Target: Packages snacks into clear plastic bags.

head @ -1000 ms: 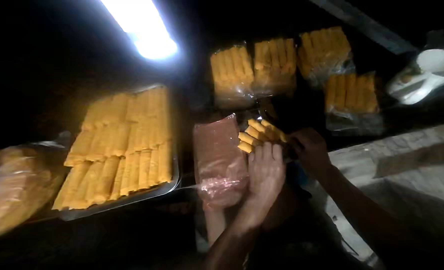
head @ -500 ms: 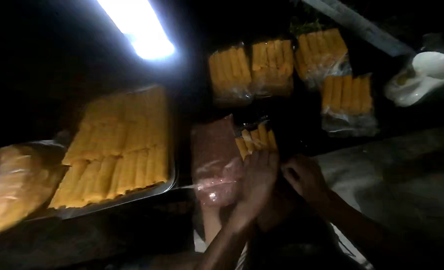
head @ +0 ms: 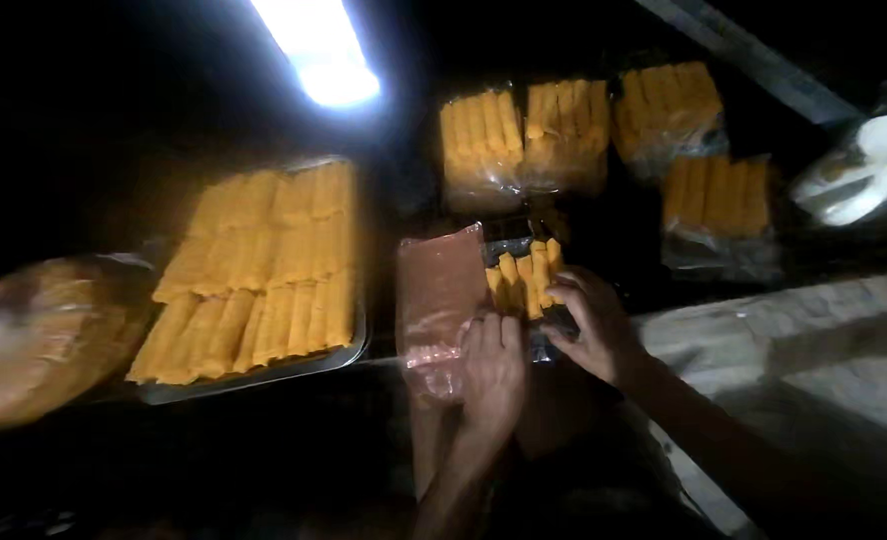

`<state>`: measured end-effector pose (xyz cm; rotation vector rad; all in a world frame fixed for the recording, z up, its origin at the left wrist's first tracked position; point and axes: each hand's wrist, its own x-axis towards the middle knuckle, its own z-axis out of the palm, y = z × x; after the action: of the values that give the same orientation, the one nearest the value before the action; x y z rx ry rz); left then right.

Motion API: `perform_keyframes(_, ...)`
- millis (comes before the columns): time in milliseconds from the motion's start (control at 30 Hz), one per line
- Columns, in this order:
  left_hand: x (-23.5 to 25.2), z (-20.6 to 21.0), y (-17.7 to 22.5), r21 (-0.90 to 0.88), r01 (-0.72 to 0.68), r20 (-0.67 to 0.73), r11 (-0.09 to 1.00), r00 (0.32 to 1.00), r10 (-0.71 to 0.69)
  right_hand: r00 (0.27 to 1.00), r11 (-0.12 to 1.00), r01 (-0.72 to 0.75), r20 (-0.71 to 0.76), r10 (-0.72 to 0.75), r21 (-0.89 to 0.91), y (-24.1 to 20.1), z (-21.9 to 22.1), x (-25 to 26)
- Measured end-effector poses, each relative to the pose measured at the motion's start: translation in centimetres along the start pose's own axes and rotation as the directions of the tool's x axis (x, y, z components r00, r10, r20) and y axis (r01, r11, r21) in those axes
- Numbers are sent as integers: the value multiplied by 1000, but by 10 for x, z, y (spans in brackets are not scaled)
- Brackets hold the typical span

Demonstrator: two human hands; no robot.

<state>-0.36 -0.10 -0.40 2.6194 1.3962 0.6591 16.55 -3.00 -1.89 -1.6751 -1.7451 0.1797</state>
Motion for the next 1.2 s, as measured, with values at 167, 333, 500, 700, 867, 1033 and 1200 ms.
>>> perform_keyframes(167,-16,-4,-6,-43,41,98,998,995,-37,986,999,-35,165,32,14,2,7,26)
perform_keyframes(333,-20,1,-9,-122,64,106,991,993,-51,989,996,-94,113,95,-13,-5,11,34)
perform_keyframes(500,-21,3,-10,-198,69,61,978,996,-58,975,991,-131,184,126,13,-16,11,31)
perform_keyframes(700,-21,0,-9,-278,32,74,960,997,-11,986,988,-143,80,147,-54,-22,25,37)
perform_keyframes(867,-22,-5,-13,-310,93,90,946,994,-68,982,996,-83,172,79,16,-18,17,36)
perform_keyframes(1033,-24,-1,-12,-297,82,156,951,987,-37,970,986,-153,181,162,-62,-15,20,35)
perform_keyframes(1200,-23,-1,-16,-267,68,130,961,991,-34,975,987,-158,155,160,-25,-15,19,37)
